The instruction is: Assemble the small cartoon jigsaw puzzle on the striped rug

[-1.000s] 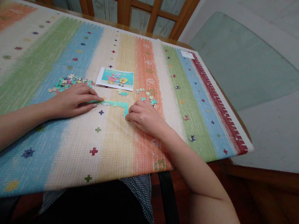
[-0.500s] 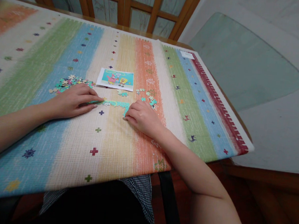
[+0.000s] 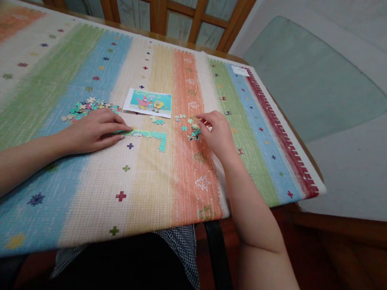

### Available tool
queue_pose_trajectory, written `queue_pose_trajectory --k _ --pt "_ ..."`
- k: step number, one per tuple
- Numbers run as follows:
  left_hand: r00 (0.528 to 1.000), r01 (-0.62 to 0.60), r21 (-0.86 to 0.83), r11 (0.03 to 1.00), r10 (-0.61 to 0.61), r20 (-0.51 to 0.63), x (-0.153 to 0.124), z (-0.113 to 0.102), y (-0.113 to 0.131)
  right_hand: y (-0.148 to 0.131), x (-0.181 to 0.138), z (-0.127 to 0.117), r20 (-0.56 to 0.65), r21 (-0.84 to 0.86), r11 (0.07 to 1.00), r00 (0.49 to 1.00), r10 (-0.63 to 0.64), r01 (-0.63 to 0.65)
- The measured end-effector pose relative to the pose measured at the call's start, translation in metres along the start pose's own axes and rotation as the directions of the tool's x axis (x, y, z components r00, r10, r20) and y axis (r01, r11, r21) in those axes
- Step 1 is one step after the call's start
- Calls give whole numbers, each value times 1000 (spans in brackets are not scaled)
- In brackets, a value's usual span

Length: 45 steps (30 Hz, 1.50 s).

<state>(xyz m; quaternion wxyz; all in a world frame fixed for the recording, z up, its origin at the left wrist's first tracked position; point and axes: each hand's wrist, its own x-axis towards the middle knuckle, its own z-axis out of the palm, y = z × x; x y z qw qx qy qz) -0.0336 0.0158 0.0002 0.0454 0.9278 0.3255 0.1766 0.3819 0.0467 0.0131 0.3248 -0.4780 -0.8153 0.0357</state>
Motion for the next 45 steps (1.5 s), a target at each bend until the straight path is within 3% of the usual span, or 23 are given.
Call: queue_pose_trajectory --k 4,7,14,21,26,30,39,42,45 --pt "1000 3 -19 1000 -3 -1 1 0 0 7 -2 13 156 -4 997 984 -80 82" --pt "1000 1 -3 1000 -1 10 2 -1 -1 7 -3 19 209 -55 989 970 -126 141" --pt "1000 -6 25 1000 6 11 2 -1 0 13 -1 25 209 -96 989 974 -87 109" --pt "1000 -15 35 999 15 7 2 -2 0 18 9 26 194 31 999 980 -30 24" --pt "1000 -8 44 999 7 21 2 -2 0 -1 14 24 260 178 975 962 88 -137" --pt "1000 1 28 1000 -1 17 2 -2 0 -22 16 25 309 193 948 933 185 -252" --pt "999 -32 11 999 32 -30 1 1 -1 -45 18 26 269 274 926 945 188 -262" --pt "998 -34 -4 999 34 -50 1 1 -2 -58 14 25 296 410 863 938 180 -295" --pt "996 -30 -37 999 26 -90 2 -2 0 -77 10 27 342 571 739 922 182 -357"
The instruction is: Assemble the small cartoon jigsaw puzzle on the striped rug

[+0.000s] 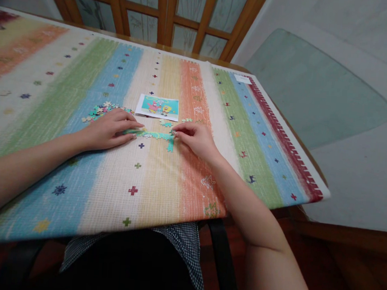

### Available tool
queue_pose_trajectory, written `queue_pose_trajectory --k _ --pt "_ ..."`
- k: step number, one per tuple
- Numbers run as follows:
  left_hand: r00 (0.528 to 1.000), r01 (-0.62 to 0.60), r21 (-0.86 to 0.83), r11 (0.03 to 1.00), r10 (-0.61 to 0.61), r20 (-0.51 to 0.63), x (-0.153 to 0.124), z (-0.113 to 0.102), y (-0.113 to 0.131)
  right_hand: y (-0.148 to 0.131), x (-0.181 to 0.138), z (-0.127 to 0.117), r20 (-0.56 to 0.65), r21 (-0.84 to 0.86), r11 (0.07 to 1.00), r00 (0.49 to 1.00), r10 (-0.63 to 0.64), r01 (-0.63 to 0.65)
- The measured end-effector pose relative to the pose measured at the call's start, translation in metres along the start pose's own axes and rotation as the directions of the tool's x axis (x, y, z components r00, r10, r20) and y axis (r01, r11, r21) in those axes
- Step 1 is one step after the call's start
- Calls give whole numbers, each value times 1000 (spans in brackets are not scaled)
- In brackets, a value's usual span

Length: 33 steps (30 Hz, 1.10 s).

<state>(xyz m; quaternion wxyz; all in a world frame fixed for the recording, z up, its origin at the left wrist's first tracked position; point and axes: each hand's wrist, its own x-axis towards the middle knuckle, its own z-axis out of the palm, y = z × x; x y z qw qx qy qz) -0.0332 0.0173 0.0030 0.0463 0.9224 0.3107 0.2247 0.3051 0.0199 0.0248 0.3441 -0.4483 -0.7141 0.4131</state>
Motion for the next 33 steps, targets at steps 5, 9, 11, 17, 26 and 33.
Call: queue_pose_trajectory --k 5,9,11,17,26,33 --pt "998 0 -111 994 -8 -69 6 -6 19 -20 -5 31 44 298 948 994 102 -111" --pt "996 12 -216 976 -31 -81 12 -7 35 -32 -2 54 63 375 912 986 155 -167" --pt "991 38 -280 959 -72 -113 13 -8 38 -36 0 65 45 375 916 989 139 -146" --pt "956 165 -449 878 -255 -146 17 -14 38 -40 1 82 -34 275 961 999 26 -16" --pt "908 415 -328 849 -407 95 16 -56 8 -39 -8 73 -56 -194 948 962 -269 254" --pt "667 678 -208 705 -471 578 8 -62 2 -33 -11 79 260 -529 723 895 -362 445"
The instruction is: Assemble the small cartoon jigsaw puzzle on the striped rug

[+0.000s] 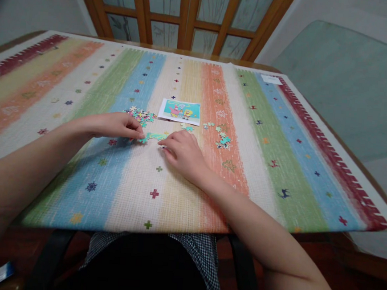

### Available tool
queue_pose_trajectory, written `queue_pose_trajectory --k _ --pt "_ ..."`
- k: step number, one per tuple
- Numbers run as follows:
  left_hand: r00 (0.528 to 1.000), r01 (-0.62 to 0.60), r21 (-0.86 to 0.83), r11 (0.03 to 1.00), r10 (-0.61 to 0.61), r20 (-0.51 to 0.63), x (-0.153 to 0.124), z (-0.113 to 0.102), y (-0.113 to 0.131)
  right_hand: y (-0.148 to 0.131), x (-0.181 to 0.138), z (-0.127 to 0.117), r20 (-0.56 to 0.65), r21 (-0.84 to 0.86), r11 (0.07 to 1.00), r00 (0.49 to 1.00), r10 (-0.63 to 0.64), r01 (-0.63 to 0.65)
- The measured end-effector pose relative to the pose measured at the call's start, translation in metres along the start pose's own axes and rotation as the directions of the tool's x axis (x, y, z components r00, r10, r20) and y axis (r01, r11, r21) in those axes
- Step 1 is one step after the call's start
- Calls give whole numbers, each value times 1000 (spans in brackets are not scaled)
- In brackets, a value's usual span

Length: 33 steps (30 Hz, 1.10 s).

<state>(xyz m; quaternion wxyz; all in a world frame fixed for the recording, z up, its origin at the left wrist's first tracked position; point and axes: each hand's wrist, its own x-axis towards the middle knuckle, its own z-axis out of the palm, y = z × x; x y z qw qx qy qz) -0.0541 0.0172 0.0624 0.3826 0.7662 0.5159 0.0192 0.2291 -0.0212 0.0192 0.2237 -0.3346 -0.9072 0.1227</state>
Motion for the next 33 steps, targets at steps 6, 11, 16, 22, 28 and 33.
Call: queue_pose_trajectory --k 6,11,16,22,28,33 --pt "999 50 18 999 -50 15 4 12 8 -21 3 17 89 -237 963 990 -110 129" --pt "990 140 128 982 -136 -35 4 15 14 -33 6 19 141 -368 917 984 -110 156" --pt "992 112 249 962 -94 -83 2 15 15 -36 9 18 177 -427 881 975 -136 201" --pt "997 82 235 968 -81 -15 -2 12 13 -37 10 19 188 -453 867 973 -136 209" --pt "999 23 226 974 -18 -26 -1 13 11 -36 9 20 192 -450 869 973 -131 205" --pt "992 118 153 981 -109 -66 -5 9 14 -36 8 21 181 -462 861 973 -142 212"
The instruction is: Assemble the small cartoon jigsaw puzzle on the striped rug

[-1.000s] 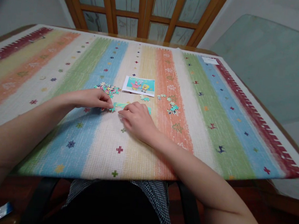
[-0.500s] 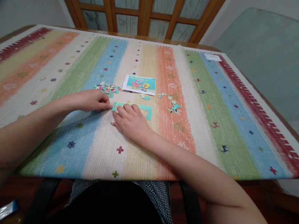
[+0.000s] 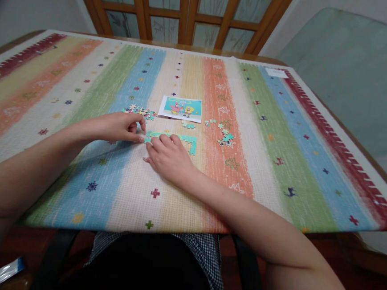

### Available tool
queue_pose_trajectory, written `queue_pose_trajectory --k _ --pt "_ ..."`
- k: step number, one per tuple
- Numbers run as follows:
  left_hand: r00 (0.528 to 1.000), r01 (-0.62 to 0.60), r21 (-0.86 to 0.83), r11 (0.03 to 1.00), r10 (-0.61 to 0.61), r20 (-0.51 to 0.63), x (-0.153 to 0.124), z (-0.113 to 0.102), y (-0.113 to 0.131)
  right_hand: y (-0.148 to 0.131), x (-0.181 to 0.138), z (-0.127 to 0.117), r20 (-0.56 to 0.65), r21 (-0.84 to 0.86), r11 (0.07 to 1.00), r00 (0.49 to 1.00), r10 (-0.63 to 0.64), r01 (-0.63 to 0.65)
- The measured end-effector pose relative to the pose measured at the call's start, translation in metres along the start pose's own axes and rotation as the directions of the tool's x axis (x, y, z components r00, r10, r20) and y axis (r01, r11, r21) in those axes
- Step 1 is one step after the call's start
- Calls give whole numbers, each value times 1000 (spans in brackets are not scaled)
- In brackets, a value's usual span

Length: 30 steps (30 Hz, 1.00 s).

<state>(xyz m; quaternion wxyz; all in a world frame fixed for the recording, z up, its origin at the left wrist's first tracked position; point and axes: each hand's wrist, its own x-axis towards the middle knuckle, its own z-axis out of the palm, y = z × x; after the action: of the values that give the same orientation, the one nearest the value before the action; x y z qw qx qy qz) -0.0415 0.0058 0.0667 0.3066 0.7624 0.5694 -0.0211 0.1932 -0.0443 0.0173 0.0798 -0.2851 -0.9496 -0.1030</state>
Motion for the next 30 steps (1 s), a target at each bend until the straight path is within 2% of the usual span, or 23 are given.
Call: queue_pose_trajectory --k 8,20,27,30 --pt "991 -132 60 989 134 -29 2 4 -4 -2 0 1 10 -1 1000 1000 -2 2" --pt "997 -58 104 993 63 -37 -2 -1 8 -10 0 -1 35 -44 999 999 6 -5" --pt "990 -116 149 982 125 -57 -2 -1 3 -10 -2 4 14 -33 999 999 35 -34" --pt "994 -89 167 982 99 -49 -1 -1 4 -11 -1 3 30 -8 999 999 44 -44"
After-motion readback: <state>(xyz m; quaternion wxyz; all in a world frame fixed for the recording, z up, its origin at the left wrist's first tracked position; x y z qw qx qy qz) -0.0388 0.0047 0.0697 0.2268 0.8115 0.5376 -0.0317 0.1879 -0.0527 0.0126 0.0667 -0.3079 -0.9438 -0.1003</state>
